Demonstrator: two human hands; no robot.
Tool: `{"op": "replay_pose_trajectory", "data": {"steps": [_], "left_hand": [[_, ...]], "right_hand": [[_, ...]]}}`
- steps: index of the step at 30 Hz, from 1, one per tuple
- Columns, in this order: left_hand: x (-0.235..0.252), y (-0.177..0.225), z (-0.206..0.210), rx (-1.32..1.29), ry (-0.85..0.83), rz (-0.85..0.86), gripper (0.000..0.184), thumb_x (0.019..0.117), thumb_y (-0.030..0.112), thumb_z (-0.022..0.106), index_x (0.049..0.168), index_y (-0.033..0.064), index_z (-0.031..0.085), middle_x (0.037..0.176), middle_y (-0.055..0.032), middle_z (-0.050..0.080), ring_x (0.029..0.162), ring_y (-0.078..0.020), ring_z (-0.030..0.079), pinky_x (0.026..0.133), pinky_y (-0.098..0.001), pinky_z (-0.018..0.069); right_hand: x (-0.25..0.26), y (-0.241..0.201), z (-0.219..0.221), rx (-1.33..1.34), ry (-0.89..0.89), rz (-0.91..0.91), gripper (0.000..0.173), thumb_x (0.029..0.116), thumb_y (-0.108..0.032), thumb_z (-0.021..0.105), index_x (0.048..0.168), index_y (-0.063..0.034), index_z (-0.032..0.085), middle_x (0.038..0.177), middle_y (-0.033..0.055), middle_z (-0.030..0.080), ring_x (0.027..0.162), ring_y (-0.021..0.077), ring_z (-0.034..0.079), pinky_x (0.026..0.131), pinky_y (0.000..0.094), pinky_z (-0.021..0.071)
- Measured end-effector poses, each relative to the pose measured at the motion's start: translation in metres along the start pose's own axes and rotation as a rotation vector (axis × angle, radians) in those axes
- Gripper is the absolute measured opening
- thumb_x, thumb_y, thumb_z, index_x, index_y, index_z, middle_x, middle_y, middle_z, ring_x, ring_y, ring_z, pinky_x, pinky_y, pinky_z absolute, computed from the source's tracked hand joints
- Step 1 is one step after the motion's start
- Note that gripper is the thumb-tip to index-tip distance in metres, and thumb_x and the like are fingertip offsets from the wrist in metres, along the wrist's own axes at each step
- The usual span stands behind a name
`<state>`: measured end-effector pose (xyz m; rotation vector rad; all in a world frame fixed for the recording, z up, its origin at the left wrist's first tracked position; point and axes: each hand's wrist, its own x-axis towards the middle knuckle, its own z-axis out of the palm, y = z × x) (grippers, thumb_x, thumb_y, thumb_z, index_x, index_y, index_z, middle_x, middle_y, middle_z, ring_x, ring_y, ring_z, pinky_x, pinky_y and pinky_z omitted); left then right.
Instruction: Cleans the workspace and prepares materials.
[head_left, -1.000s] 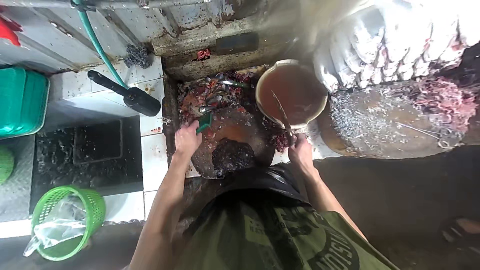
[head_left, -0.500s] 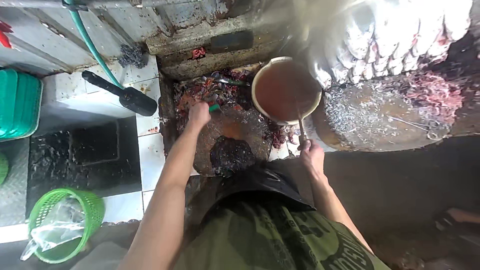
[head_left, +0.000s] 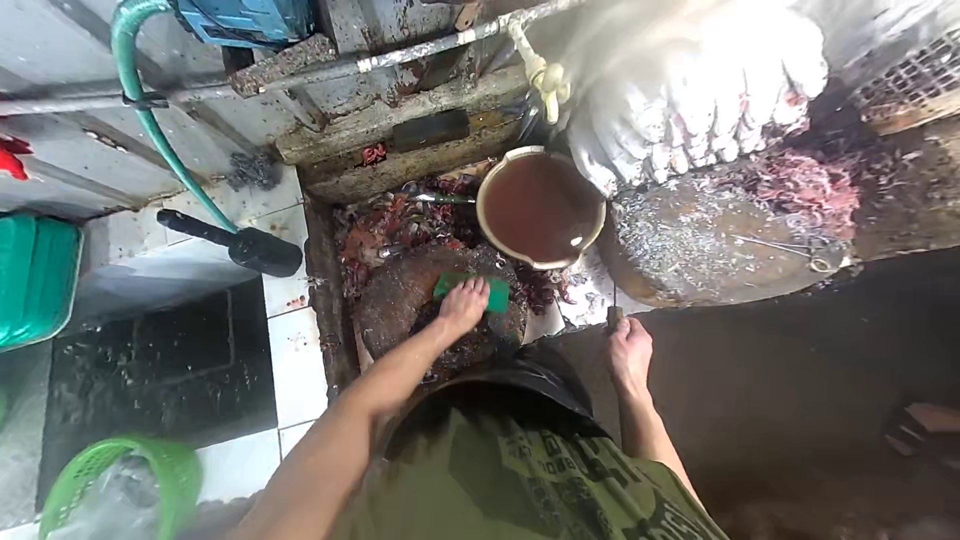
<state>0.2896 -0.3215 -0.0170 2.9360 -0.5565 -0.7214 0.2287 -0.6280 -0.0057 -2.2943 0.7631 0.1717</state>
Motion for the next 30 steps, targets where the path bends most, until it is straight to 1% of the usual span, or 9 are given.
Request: {"op": "replay_pose_trajectory", "data": {"steps": [3,8,12,15,19,22,24,26,30], "left_hand": [[0.051,-0.034,-0.041,-0.02,0.11,-0.179,0.028,0.091,0.007,0.068,0.119,0.0029,0.068,0.12,-0.0212,0.068,0.109,-0.0419,0.067,0.084,-0.0587,0.0573],[0.064,-0.086,-0.089,-0.21,0.122,-0.398,0.028,0.0853,0.015,0.072,0.112,0.0075,0.07,0.113,-0.0206,0.07,0.106,-0.0423,0.068,0.081,-0.0649,0.0556],[-0.054,-0.074,-0.043,-0.225,0.253,-0.163,0.045,0.0837,0.008,0.074,0.127,0.0199,0.07,0.117,-0.0099,0.073,0.106,-0.0344,0.07,0.084,-0.062,0.0576],[-0.174,-0.068,0.037,-0.217,0.096,-0.091,0.072,0.0819,0.003,0.076,0.148,0.023,0.057,0.15,-0.001,0.058,0.137,-0.0303,0.055,0.109,-0.0585,0.0462],[-0.246,-0.06,0.115,-0.036,0.227,-0.131,0.054,0.0929,0.006,0.062,0.144,0.0238,0.062,0.148,0.0031,0.06,0.139,-0.0266,0.055,0.107,-0.0498,0.0492],[-0.177,-0.045,0.058,-0.112,-0.136,-0.224,0.064,0.0957,0.005,0.061,0.157,0.0162,0.043,0.162,-0.0079,0.043,0.149,-0.0333,0.04,0.11,-0.0549,0.0451],[-0.1,-0.059,0.032,-0.081,-0.01,-0.239,0.057,0.0935,0.007,0.066,0.148,0.0155,0.053,0.15,-0.0109,0.055,0.133,-0.0367,0.056,0.092,-0.0562,0.0567],[-0.027,-0.085,-0.006,-0.09,0.119,-0.3,0.04,0.0912,0.01,0.069,0.131,0.0132,0.065,0.131,-0.0158,0.065,0.111,-0.0401,0.067,0.078,-0.0603,0.0582],[0.04,-0.099,-0.09,-0.168,0.094,-0.391,0.026,0.0864,0.01,0.073,0.111,0.0043,0.071,0.117,-0.0226,0.069,0.11,-0.0458,0.065,0.086,-0.0684,0.0529]], "right_hand": [[-0.001,-0.009,-0.001,0.007,0.018,-0.046,0.045,0.1117,-0.026,0.034,0.12,0.0028,0.067,0.109,0.0239,0.07,0.106,0.0359,0.068,0.097,0.0553,0.0503],[-0.002,-0.021,0.005,0.088,0.045,-0.17,0.042,0.1117,-0.023,0.034,0.119,0.0015,0.068,0.094,0.0151,0.071,0.086,0.0249,0.069,0.085,0.0475,0.0546],[-0.019,-0.02,0.012,0.05,0.048,-0.186,0.041,0.1104,-0.022,0.035,0.117,0.0012,0.067,0.095,0.0163,0.071,0.09,0.0268,0.069,0.086,0.0489,0.0543],[-0.026,-0.008,0.018,0.069,0.031,-0.173,0.04,0.1103,-0.022,0.035,0.117,0.0018,0.067,0.089,0.0145,0.071,0.079,0.0243,0.07,0.078,0.0471,0.0579],[-0.026,0.001,0.026,0.035,-0.005,-0.147,0.041,0.1108,-0.023,0.035,0.116,0.0018,0.067,0.089,0.0142,0.07,0.076,0.024,0.07,0.075,0.0464,0.0582],[-0.021,-0.012,0.021,-0.061,-0.023,-0.161,0.041,0.1111,-0.023,0.035,0.118,0.0022,0.067,0.099,0.0185,0.072,0.093,0.0292,0.071,0.089,0.0497,0.0546],[-0.009,-0.025,0.019,-0.059,-0.038,-0.25,0.042,0.1109,-0.023,0.035,0.12,0.0026,0.067,0.099,0.0176,0.072,0.091,0.0278,0.071,0.088,0.0486,0.0562],[0.0,-0.045,0.017,-0.019,-0.084,-0.316,0.041,0.1106,-0.022,0.034,0.121,0.004,0.065,0.096,0.0174,0.071,0.087,0.0275,0.07,0.085,0.049,0.0569],[0.003,-0.062,0.008,0.101,-0.132,-0.337,0.04,0.1119,-0.024,0.033,0.122,0.0015,0.062,0.086,0.0141,0.069,0.065,0.0239,0.068,0.067,0.0474,0.0608]]}}
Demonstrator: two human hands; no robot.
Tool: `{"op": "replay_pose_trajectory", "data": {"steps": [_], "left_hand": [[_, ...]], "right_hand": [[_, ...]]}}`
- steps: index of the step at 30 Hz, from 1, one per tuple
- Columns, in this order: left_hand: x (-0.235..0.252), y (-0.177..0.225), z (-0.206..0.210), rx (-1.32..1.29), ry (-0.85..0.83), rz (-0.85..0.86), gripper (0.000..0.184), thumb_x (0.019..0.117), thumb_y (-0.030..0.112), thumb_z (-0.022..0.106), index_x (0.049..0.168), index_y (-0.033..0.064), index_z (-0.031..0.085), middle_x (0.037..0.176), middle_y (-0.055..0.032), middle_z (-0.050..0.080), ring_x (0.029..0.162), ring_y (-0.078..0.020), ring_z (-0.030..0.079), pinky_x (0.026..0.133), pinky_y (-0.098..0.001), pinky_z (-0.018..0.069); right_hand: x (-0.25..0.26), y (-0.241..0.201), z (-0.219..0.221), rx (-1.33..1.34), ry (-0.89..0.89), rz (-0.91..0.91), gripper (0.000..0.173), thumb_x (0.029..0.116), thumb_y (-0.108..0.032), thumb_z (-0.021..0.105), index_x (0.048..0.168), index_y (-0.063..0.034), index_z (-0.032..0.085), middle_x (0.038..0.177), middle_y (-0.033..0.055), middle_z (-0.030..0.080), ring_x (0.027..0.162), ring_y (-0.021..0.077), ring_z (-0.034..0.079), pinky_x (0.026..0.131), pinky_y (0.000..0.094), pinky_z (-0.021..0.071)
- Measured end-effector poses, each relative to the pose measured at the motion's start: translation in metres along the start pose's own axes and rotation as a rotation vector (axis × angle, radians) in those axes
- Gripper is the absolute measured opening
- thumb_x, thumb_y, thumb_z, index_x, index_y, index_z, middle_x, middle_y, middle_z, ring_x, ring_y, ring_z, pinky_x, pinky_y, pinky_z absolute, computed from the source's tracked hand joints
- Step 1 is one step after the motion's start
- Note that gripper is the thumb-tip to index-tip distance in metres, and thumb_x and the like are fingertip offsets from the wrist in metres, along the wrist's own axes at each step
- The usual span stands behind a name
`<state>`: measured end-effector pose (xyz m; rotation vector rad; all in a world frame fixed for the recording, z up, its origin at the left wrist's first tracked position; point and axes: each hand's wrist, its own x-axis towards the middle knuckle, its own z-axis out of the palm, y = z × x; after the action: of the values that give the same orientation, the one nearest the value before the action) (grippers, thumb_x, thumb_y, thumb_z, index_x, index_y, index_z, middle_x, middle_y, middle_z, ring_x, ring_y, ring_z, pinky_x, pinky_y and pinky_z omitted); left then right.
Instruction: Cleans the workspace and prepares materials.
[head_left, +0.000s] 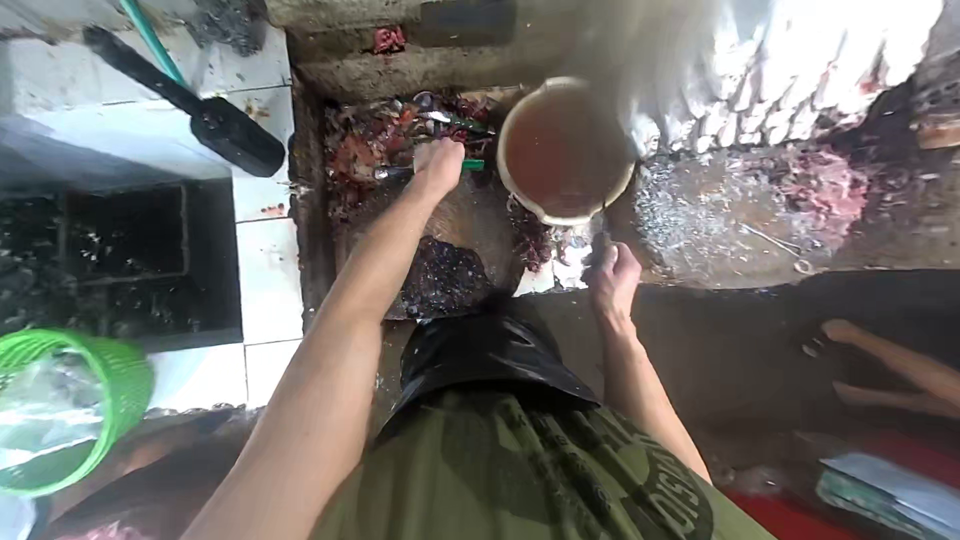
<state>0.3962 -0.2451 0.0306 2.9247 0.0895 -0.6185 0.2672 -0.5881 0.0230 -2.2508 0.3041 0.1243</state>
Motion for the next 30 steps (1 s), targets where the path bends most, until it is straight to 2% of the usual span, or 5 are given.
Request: {"op": "replay_pose_trajectory", "data": {"steps": [5,11,17,22,30], "left_hand": [[-0.099,0.057,0.016,-0.041,-0.004,0.197,0.028,0.0863,0.012,0.074,0.113,0.0063,0.07,0.108,-0.023,0.069,0.102,-0.046,0.067,0.082,-0.0677,0.054],[-0.145,0.104,0.108,0.223,-0.296,0.418,0.065,0.0938,0.004,0.061,0.154,0.0237,0.048,0.155,-0.0048,0.052,0.134,-0.0382,0.056,0.098,-0.0602,0.0531],[-0.129,0.113,0.083,0.37,-0.332,0.359,0.05,0.0908,0.008,0.062,0.137,0.0261,0.065,0.121,-0.0139,0.072,0.107,-0.0397,0.07,0.082,-0.0614,0.0566],[-0.143,0.074,0.132,0.347,-0.125,0.548,0.07,0.0939,-0.005,0.057,0.158,0.0193,0.043,0.163,-0.0054,0.042,0.147,-0.0415,0.041,0.114,-0.0604,0.0404],[-0.048,0.012,0.082,0.063,0.144,0.037,0.051,0.095,0.011,0.063,0.145,0.0137,0.058,0.137,-0.0234,0.063,0.118,-0.0523,0.062,0.087,-0.0726,0.0517]], "right_hand": [[-0.012,0.013,-0.011,-0.033,0.054,-0.04,0.036,0.1089,-0.019,0.038,0.128,-0.0003,0.061,0.096,0.0141,0.071,0.086,0.0249,0.071,0.083,0.0478,0.0598],[-0.032,0.053,-0.01,-0.001,0.098,0.157,0.042,0.1086,-0.028,0.035,0.127,-0.006,0.066,0.099,0.0108,0.074,0.092,0.0227,0.072,0.087,0.0454,0.059],[-0.024,0.042,-0.016,0.064,0.087,0.192,0.041,0.1094,-0.028,0.033,0.122,-0.007,0.066,0.098,0.0098,0.073,0.093,0.0226,0.071,0.088,0.0443,0.057],[-0.02,0.027,-0.007,0.199,0.072,0.144,0.041,0.1079,-0.04,0.043,0.116,-0.0077,0.067,0.092,0.0082,0.07,0.085,0.0206,0.069,0.083,0.0433,0.0573],[-0.027,0.017,0.01,0.179,-0.065,0.181,0.045,0.0962,-0.051,0.062,0.108,-0.0075,0.066,0.087,0.0092,0.068,0.081,0.0229,0.068,0.078,0.047,0.0565]]}}
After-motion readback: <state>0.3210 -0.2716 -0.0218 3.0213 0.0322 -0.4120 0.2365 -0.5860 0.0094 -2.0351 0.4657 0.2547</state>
